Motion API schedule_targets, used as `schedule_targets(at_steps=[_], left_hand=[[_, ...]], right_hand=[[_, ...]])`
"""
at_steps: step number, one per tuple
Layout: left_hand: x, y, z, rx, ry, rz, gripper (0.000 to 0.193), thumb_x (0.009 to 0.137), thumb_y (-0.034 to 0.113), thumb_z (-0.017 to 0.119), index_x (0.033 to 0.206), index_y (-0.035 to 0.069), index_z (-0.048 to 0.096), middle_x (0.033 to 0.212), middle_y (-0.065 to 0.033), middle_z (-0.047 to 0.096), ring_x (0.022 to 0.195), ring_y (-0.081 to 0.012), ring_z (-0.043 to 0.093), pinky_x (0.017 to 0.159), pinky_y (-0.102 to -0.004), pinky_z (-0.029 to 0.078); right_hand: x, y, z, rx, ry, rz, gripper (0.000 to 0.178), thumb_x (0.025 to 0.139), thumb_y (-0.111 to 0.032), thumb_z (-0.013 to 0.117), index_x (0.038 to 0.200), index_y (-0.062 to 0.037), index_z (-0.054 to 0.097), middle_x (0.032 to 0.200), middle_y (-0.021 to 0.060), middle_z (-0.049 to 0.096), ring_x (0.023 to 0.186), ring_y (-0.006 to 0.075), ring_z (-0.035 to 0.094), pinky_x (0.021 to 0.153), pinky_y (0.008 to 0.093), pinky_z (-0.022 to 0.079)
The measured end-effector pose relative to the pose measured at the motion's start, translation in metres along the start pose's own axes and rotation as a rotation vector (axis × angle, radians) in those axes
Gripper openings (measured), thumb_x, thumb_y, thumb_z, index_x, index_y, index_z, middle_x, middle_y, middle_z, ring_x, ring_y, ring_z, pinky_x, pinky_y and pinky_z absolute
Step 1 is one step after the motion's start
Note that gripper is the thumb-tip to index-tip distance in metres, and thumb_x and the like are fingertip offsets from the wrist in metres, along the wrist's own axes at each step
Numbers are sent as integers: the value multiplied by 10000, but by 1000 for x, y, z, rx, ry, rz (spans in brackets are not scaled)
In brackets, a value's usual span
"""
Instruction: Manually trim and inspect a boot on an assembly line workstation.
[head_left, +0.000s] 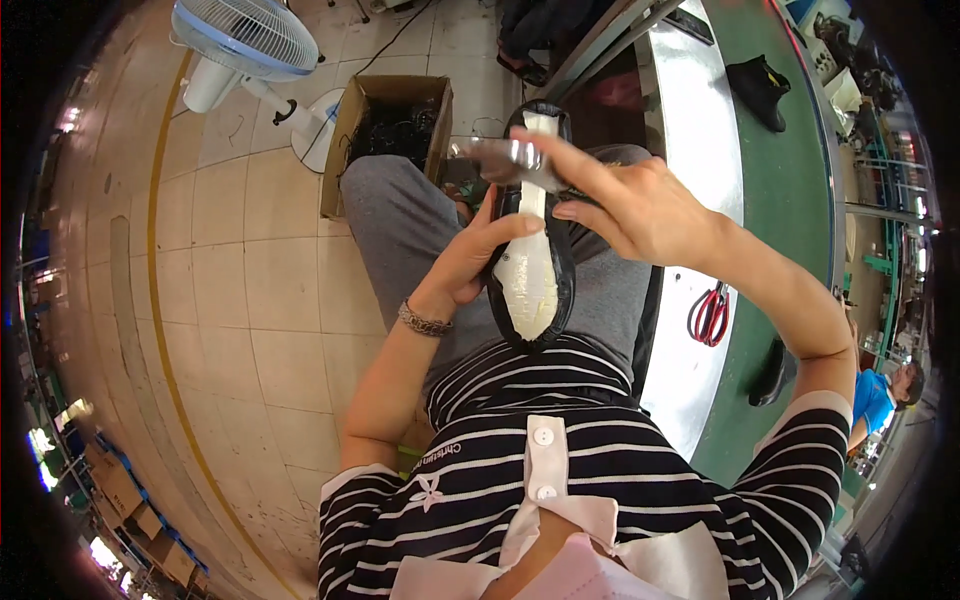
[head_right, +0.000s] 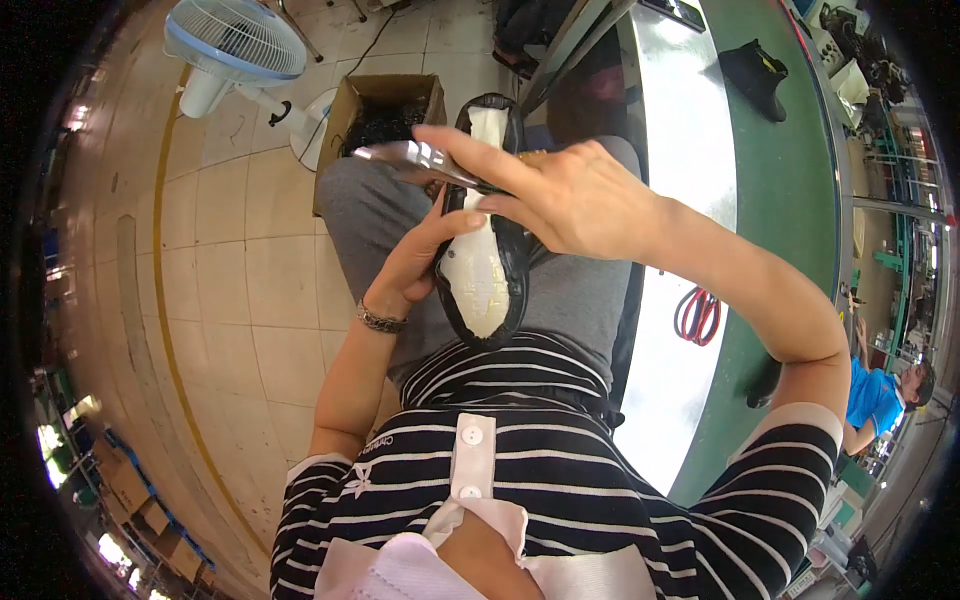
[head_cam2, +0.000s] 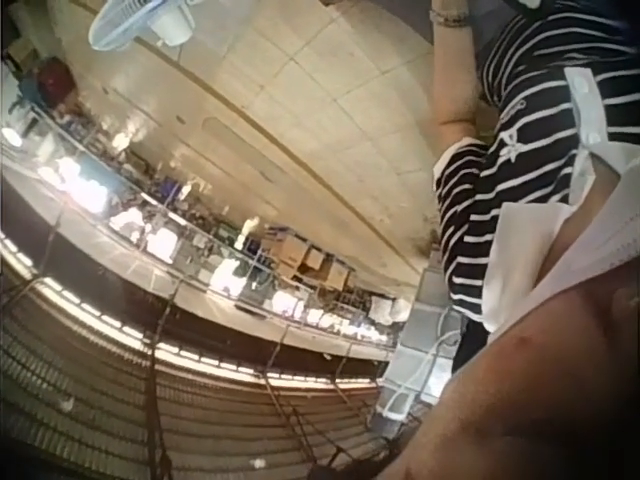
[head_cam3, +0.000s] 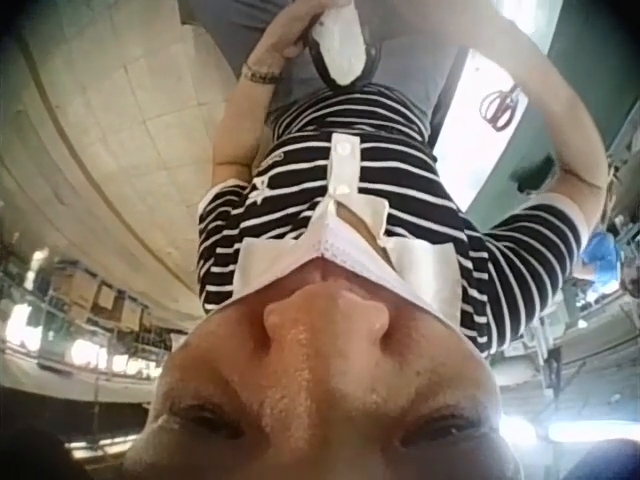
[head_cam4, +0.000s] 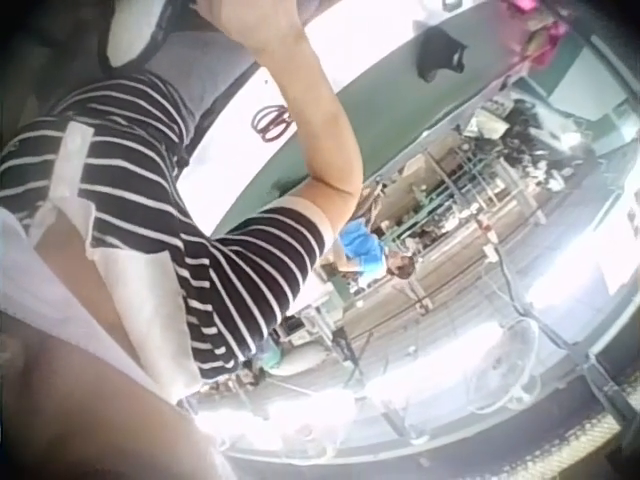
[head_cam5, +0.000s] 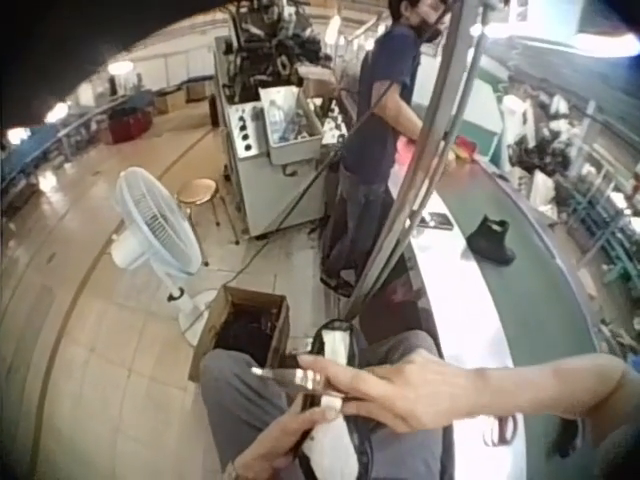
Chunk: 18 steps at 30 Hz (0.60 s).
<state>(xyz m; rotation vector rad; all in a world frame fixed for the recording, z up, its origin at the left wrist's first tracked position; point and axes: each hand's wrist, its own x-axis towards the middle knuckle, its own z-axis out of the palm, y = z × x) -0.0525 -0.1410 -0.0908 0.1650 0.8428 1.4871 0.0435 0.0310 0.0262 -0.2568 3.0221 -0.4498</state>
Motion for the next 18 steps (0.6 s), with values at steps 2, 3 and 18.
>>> schedule_targets(at_steps=[2,3,18], left_hand=[[1,0,5,20,2,17,872,808,268,719,1484,133,186,1258,-51,471,1101,-148,504,906,-294,440],[-3,-1,5,42,20,35,887,804,275,723,1491,141,178,1284,-53,456,1135,-154,484,934,-298,422],[-21,-55,-2,-493,79,-7,657,929,628,335,1373,145,372,1242,-104,564,1109,-207,578,938,-387,489]], right_hand=[[-8,4,9,-5,-274,268,627,907,-202,558,1462,-215,265,584,124,604,520,310,617,487,392,480],[-9,0,7,1,-279,274,627,907,-202,558,1462,-215,265,584,124,604,520,310,617,487,392,480],[-7,-47,-20,319,-705,324,611,895,-151,583,1434,-208,303,782,192,611,788,393,611,728,479,488]])
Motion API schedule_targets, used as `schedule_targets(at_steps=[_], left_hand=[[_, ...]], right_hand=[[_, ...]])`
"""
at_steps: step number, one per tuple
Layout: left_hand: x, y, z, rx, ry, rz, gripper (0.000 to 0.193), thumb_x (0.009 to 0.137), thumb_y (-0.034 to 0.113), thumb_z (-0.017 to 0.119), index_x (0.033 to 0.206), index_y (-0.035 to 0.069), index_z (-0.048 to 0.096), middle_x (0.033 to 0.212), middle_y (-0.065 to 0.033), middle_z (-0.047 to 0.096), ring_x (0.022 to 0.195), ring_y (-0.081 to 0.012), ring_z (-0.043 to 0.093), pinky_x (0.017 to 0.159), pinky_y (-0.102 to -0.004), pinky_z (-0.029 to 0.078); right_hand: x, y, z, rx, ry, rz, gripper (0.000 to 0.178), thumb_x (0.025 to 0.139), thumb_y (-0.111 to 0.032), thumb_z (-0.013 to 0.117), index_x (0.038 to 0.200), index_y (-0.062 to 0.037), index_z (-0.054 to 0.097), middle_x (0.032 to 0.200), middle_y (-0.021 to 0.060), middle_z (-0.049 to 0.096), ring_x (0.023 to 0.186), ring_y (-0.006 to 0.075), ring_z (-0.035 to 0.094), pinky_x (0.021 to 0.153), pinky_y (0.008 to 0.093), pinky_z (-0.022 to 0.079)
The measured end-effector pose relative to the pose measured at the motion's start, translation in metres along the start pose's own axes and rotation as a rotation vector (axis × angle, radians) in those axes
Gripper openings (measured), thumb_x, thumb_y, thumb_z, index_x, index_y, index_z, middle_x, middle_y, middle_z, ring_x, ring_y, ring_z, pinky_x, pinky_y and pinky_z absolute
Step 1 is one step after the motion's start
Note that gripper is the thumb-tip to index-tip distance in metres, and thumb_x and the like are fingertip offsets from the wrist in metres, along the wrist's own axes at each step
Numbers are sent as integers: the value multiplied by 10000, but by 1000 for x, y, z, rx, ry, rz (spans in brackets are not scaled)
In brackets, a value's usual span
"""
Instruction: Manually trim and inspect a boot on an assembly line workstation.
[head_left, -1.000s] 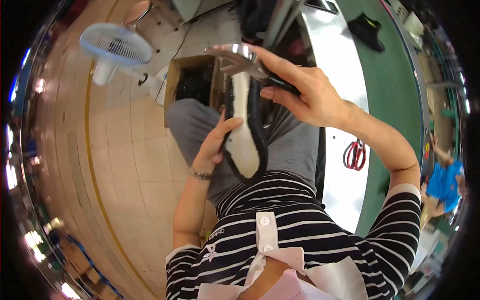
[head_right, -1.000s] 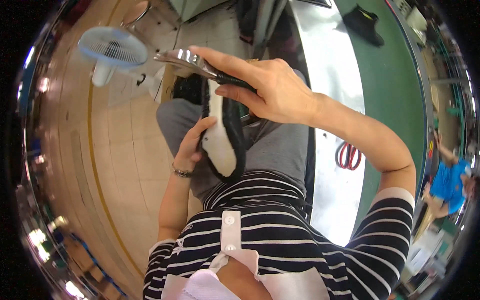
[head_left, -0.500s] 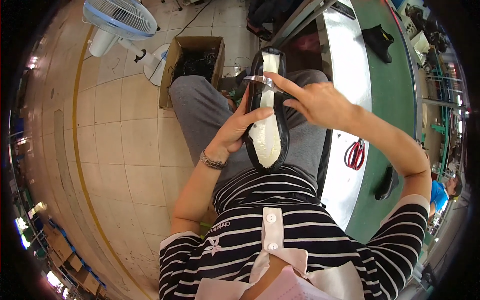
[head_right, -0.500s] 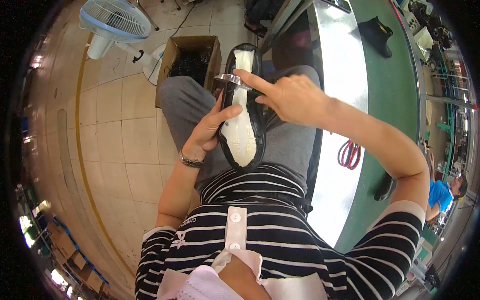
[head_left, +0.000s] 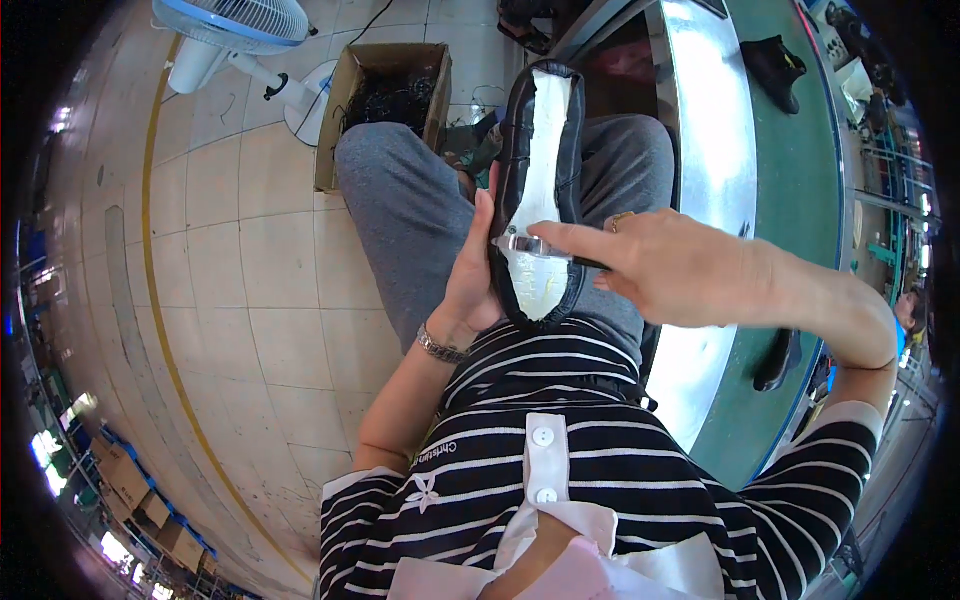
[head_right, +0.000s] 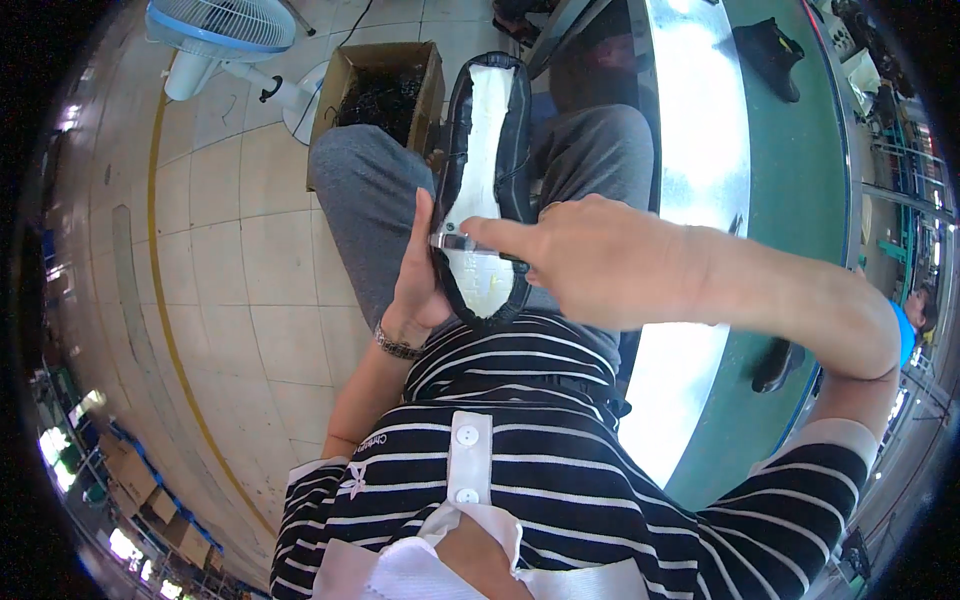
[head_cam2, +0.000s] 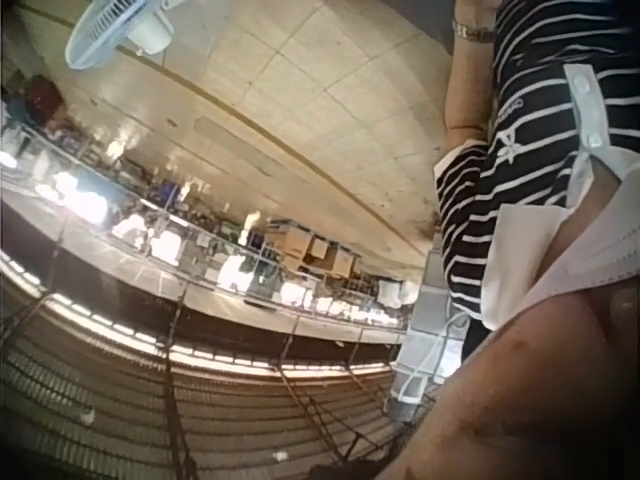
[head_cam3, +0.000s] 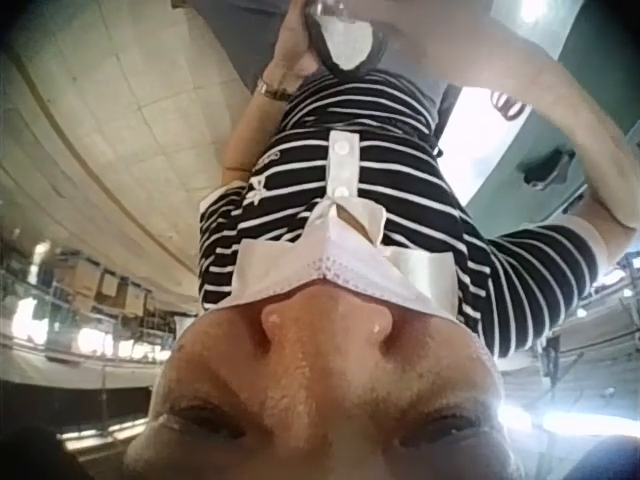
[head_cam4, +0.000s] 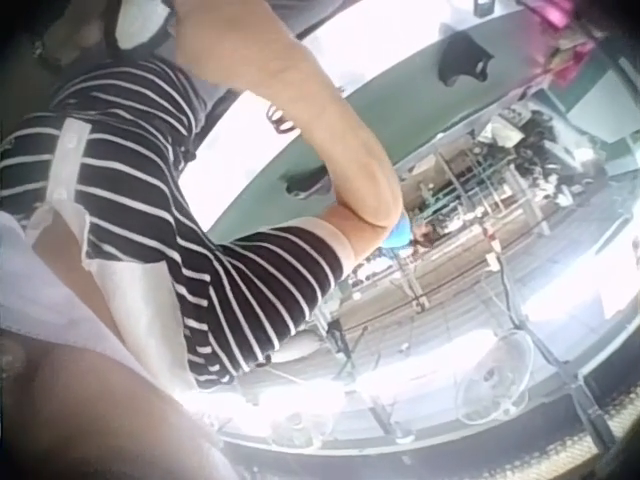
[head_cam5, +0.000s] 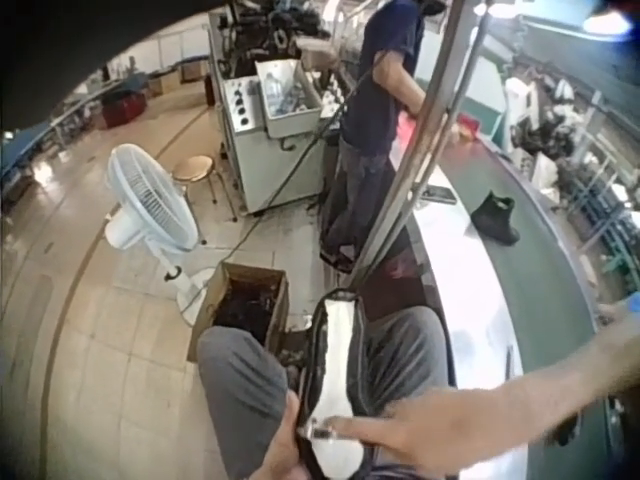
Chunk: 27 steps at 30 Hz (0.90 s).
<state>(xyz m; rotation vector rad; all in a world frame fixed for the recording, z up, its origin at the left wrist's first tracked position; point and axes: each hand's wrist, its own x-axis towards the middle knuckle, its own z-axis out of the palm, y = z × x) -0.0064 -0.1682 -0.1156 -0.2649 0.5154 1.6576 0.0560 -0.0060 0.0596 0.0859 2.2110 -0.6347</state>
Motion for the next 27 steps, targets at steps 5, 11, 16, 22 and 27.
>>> schedule_targets(at_steps=[5,11,16,22,27], left_hand=[[-2,1,3,-67,-166,13,623,964,522,390,1491,263,180,1388,-78,433,1224,-209,483,1003,-393,434],[-1,3,15,41,-39,69,704,928,365,560,1497,260,160,1387,-83,422,1225,-202,475,1012,-377,423],[-2,1,4,280,-28,179,706,927,320,546,1500,215,146,1327,-98,466,1193,-201,501,999,-367,431],[-2,11,9,261,-49,91,738,822,92,666,1436,152,262,1097,-68,562,1003,-166,586,846,-337,510],[-4,17,9,289,19,49,664,831,94,655,1391,158,303,1087,-59,558,1005,-165,586,847,-338,510]], right_hand=[[3,26,22,-61,195,-120,533,925,-182,552,1406,-281,347,599,141,595,534,324,623,522,429,530],[0,37,32,-25,287,-164,629,861,-149,629,1417,-299,376,573,103,553,466,272,559,494,397,485],[-17,14,-6,-276,384,-292,581,875,-178,611,1409,-270,402,544,106,560,462,227,572,435,345,439],[28,37,8,-197,567,-311,612,892,-201,578,1448,-255,328,556,87,578,453,225,573,444,324,459],[14,18,1,-276,594,-379,605,929,-134,501,1473,-202,248,601,68,619,472,202,603,450,283,484]])
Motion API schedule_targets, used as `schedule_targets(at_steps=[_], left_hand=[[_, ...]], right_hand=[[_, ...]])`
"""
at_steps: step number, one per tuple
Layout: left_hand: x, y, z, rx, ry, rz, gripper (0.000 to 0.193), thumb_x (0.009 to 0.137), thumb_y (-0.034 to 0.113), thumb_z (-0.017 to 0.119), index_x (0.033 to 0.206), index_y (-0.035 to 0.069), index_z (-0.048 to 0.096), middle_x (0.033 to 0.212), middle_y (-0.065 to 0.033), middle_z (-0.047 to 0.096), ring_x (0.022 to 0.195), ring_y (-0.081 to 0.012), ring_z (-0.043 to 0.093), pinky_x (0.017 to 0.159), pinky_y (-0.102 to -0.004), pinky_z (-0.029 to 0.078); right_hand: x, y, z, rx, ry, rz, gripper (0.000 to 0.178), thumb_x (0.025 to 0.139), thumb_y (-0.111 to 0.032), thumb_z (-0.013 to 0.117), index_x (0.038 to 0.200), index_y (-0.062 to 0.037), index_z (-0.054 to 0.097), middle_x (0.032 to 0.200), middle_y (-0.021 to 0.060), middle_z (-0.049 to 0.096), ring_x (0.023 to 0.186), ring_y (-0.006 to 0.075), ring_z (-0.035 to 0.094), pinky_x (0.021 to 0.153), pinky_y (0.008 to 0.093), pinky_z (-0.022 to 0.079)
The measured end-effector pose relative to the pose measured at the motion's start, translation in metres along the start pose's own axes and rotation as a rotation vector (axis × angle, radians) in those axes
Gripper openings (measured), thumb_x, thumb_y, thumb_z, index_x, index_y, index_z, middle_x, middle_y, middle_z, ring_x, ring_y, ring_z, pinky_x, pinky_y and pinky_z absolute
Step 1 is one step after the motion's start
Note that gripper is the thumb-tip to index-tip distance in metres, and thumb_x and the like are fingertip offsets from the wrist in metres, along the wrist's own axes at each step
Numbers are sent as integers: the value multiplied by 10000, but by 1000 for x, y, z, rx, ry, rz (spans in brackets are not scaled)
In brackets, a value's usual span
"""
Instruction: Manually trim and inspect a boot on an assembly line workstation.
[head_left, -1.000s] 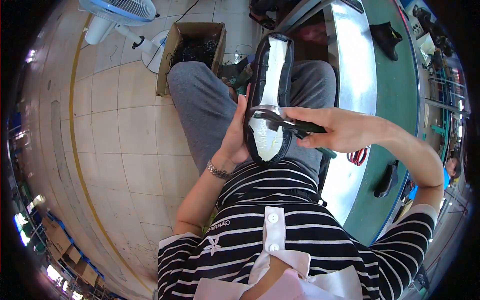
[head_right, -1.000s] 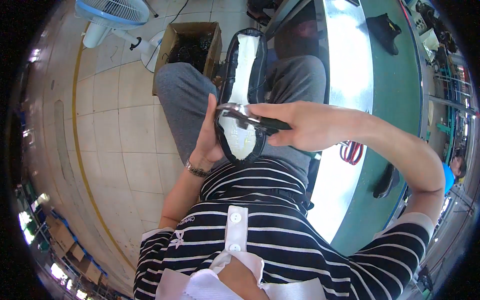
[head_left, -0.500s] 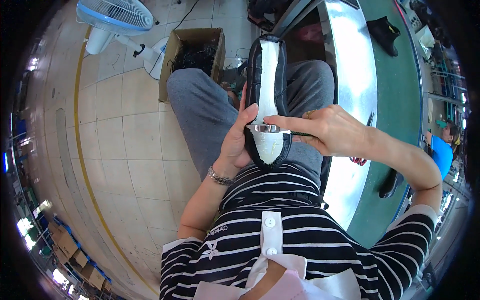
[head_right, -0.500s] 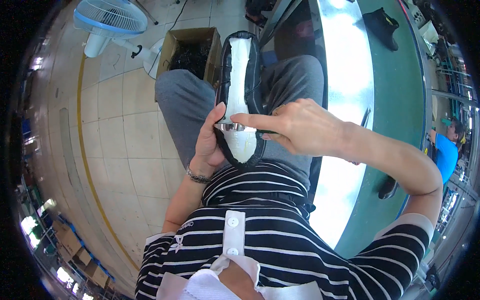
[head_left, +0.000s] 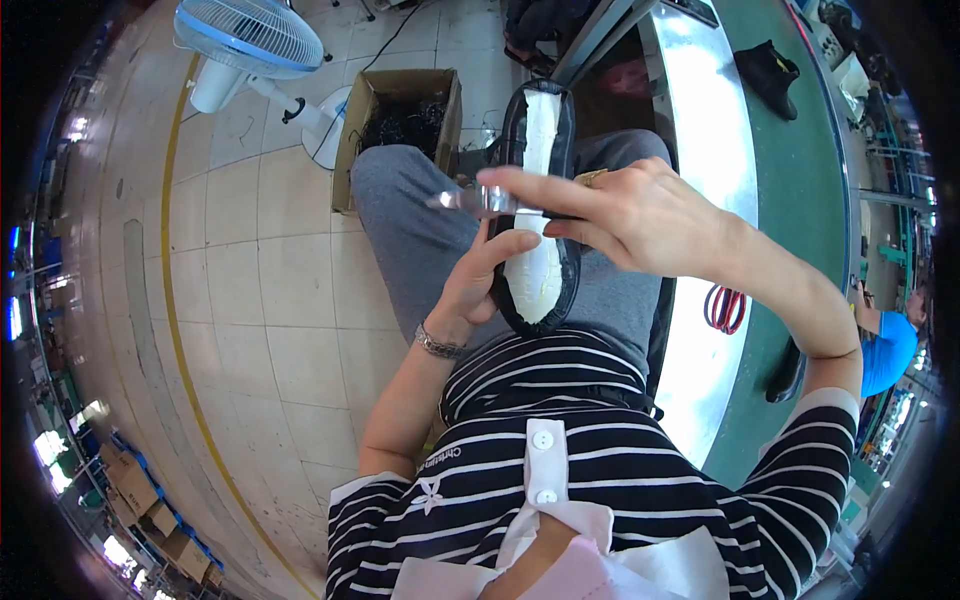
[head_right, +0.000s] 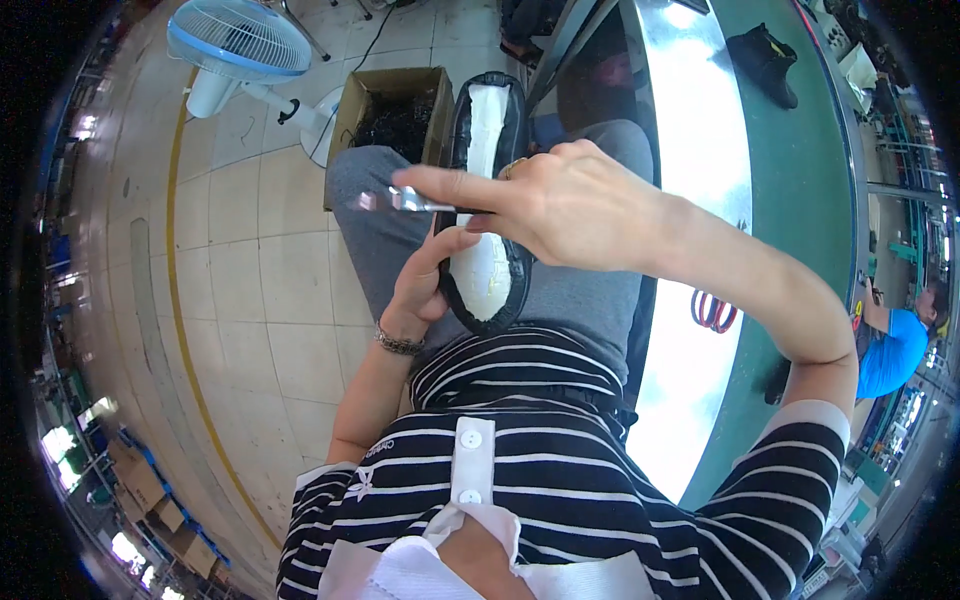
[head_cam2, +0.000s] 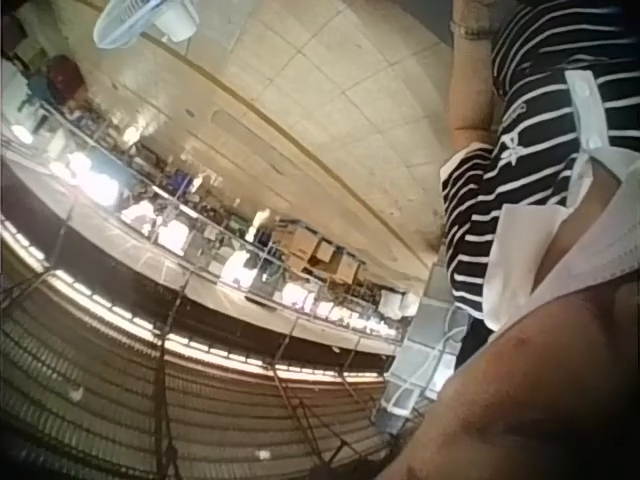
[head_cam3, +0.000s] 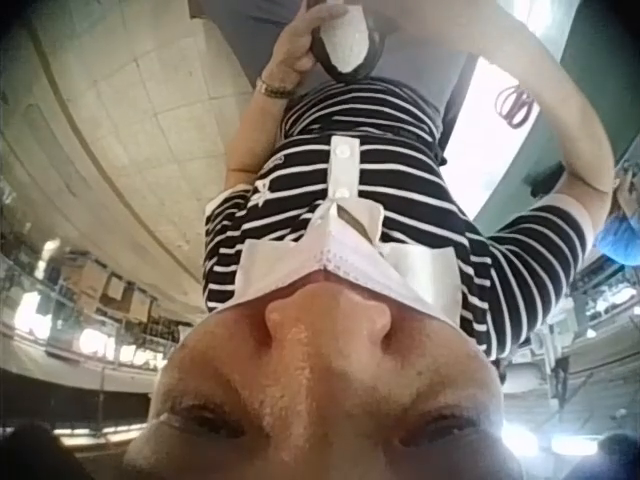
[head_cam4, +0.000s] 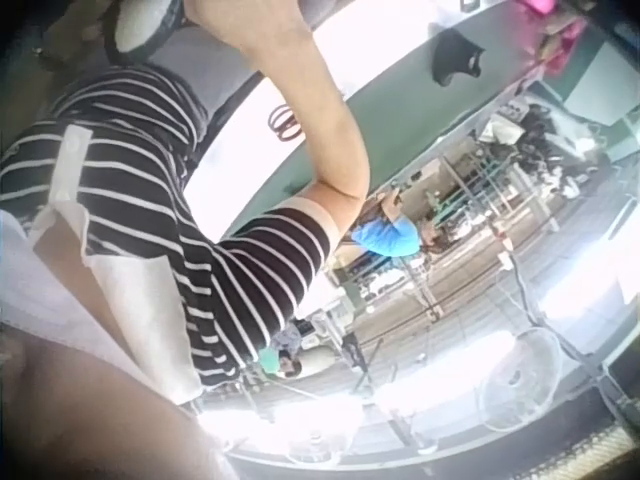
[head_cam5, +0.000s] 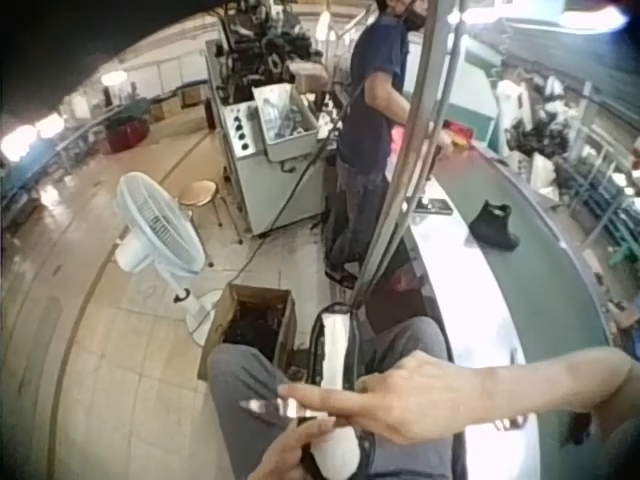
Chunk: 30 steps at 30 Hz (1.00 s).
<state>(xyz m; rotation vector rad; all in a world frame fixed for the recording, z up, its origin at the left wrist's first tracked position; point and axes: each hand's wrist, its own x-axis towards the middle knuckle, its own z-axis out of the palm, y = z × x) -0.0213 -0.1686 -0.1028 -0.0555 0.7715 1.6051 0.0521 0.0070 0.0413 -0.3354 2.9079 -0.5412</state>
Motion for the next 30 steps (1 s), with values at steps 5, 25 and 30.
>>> schedule_targets(at_steps=[5,25,30], left_hand=[[2,0,5,-8,-101,9,639,810,76,669,1355,119,339,1095,-63,551,1009,-165,579,855,-339,505],[-5,-18,-29,70,-237,60,647,856,281,680,1382,64,372,1296,-114,503,1203,-213,493,1007,-387,414],[-10,-37,-39,-289,-336,5,744,941,611,301,1426,47,317,1407,-153,425,1299,-250,418,1069,-417,347]], right_hand=[[-5,18,19,-70,-188,292,596,936,-184,519,1467,-193,248,633,92,636,470,218,613,427,307,489],[-19,-13,21,-63,-164,267,586,896,-233,566,1437,-263,342,537,74,568,422,231,567,406,342,462],[-43,-23,6,-189,-241,192,656,849,-90,555,1430,-318,351,778,190,633,679,264,670,479,285,507]])
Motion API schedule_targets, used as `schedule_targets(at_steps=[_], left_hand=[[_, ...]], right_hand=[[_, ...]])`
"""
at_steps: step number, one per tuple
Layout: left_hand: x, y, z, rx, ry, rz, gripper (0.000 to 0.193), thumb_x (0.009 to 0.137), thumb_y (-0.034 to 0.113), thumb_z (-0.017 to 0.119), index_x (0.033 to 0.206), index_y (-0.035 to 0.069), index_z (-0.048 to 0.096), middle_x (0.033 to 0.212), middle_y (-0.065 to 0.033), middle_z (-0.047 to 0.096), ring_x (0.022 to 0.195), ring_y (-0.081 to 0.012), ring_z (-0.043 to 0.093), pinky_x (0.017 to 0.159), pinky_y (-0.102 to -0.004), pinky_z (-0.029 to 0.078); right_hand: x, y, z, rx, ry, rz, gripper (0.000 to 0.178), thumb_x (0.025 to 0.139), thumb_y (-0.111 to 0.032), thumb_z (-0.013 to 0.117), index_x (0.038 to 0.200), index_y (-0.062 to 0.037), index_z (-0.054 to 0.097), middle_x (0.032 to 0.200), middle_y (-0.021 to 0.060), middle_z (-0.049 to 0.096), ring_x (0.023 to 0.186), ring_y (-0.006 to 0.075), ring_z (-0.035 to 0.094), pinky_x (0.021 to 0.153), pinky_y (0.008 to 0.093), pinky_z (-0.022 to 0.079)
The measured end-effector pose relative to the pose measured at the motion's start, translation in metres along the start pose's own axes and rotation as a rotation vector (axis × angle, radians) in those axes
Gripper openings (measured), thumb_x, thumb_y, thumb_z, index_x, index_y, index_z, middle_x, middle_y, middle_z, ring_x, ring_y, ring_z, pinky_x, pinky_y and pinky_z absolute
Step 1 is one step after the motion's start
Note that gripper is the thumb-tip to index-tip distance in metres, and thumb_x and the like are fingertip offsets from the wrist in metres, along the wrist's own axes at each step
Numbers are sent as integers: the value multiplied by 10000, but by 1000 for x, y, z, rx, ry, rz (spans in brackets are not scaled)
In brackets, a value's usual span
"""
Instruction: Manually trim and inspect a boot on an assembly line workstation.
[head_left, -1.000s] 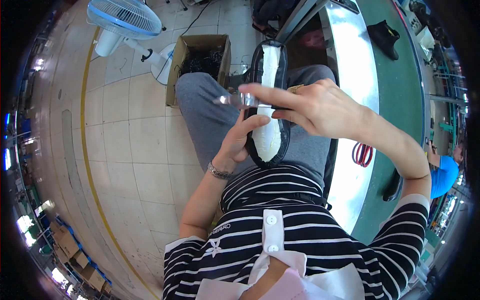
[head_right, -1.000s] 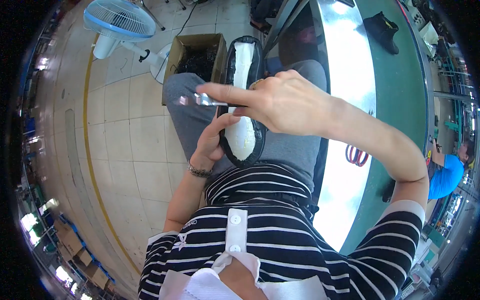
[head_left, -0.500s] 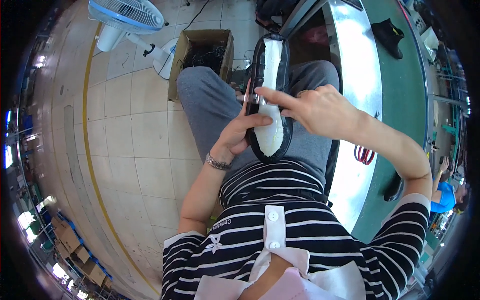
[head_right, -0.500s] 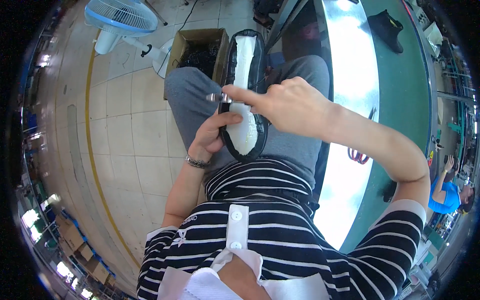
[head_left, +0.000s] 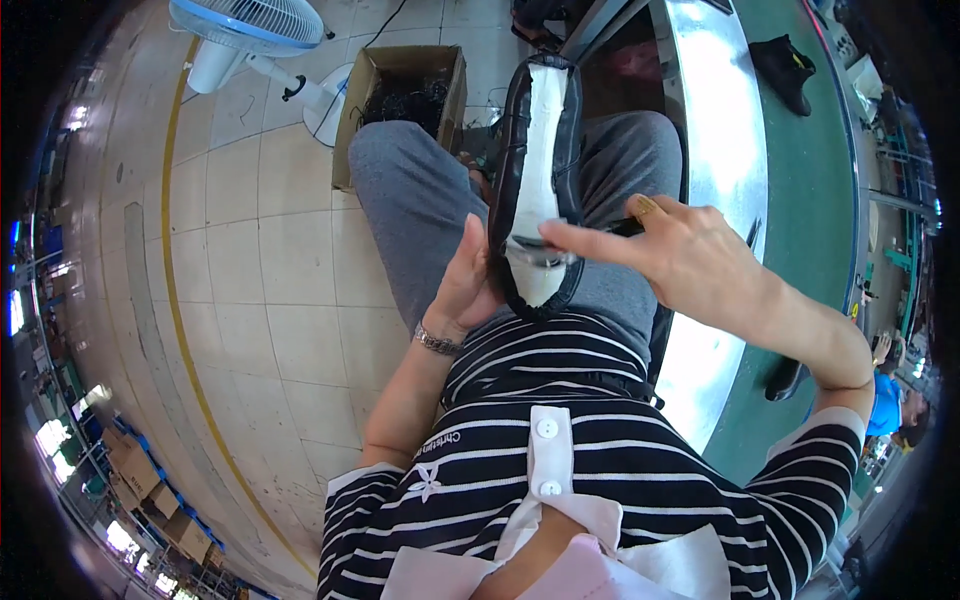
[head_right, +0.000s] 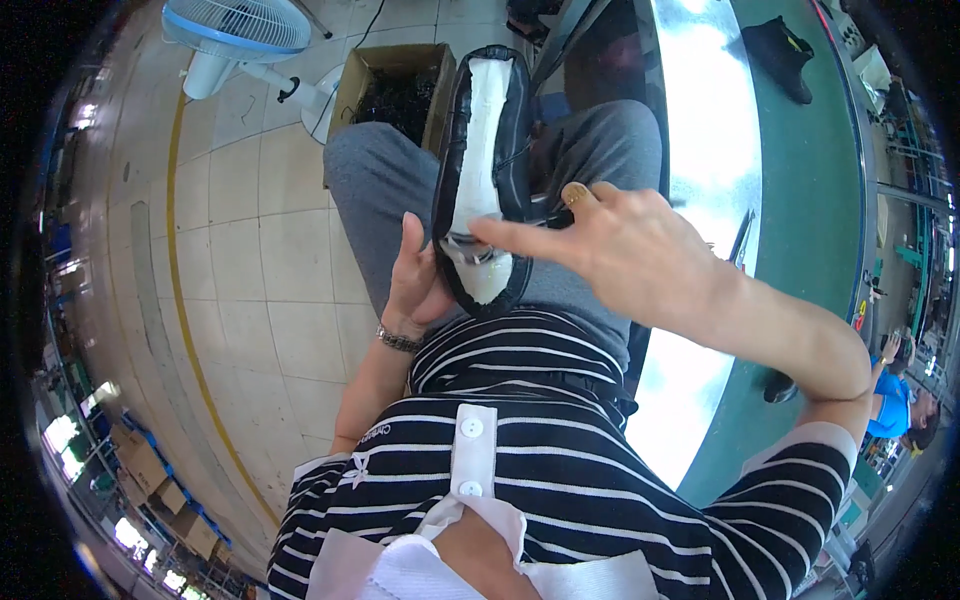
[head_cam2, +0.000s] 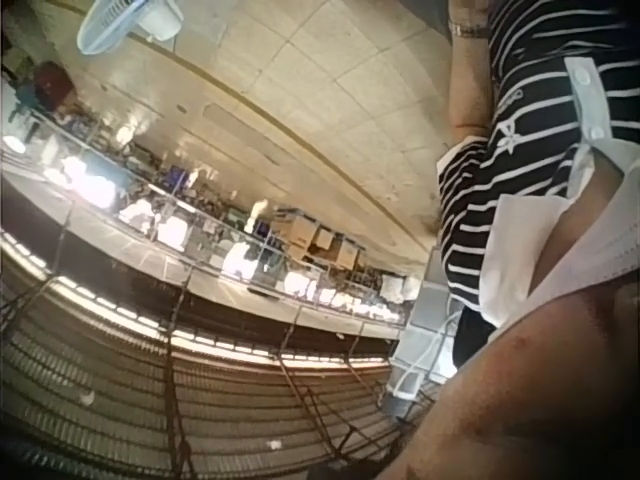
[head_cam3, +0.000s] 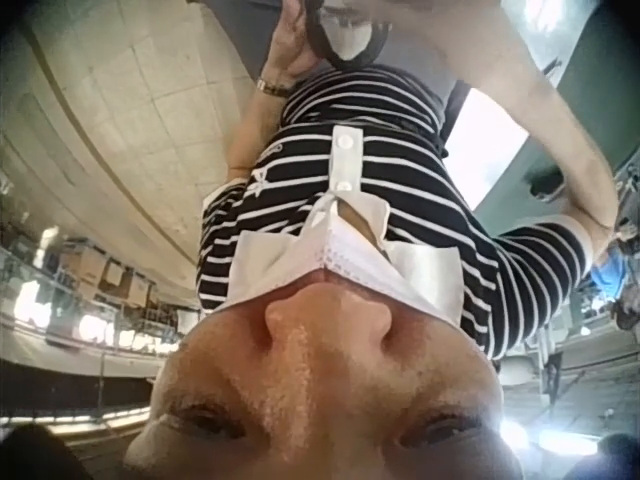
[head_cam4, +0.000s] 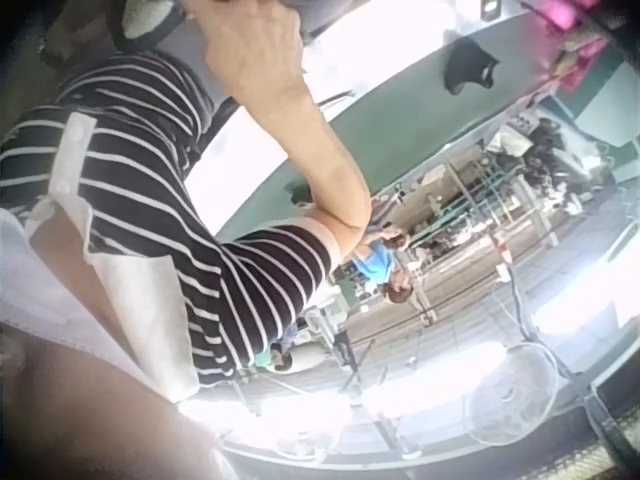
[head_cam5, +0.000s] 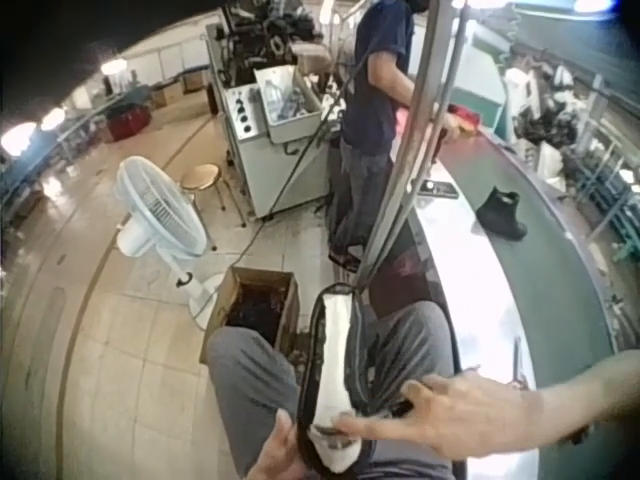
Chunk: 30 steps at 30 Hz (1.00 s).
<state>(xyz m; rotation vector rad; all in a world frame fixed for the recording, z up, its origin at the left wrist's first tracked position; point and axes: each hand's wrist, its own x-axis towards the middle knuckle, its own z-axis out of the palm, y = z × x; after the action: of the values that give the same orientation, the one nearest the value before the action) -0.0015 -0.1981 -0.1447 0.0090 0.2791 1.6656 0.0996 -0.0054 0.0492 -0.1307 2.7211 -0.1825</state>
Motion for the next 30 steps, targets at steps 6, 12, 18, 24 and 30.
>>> schedule_targets(at_steps=[6,12,18,24,30], left_hand=[[1,-5,19,80,134,-45,705,957,551,361,1405,9,322,1386,-157,443,1274,-267,443,1080,-416,337],[6,-6,45,205,245,69,590,971,457,438,1428,109,307,1349,-122,471,1230,-214,483,1036,-375,400],[7,-23,25,327,338,163,565,991,388,436,1445,103,260,1344,-106,458,1216,-191,482,1039,-354,388],[3,-18,24,421,317,176,609,964,284,543,1453,94,233,1260,-52,483,1117,-130,504,951,-300,435],[2,-6,24,345,333,80,579,920,204,611,1413,147,312,1200,-32,534,1074,-133,542,913,-305,454]], right_hand=[[1,-19,22,-325,218,-78,765,762,-24,555,1372,-457,395,955,206,560,821,247,611,489,272,507],[15,15,24,-247,330,-194,764,785,-18,534,1360,-500,392,776,147,586,644,188,610,447,270,479],[18,15,-26,-68,-107,-194,700,790,-17,535,1407,-328,420,612,94,592,525,196,608,465,284,490],[25,2,-14,32,308,-237,773,765,-4,540,1458,-280,335,529,61,549,462,155,578,433,267,454],[22,-5,-7,-221,121,-145,837,776,-13,538,1496,-289,213,497,40,525,422,124,543,391,243,408]])
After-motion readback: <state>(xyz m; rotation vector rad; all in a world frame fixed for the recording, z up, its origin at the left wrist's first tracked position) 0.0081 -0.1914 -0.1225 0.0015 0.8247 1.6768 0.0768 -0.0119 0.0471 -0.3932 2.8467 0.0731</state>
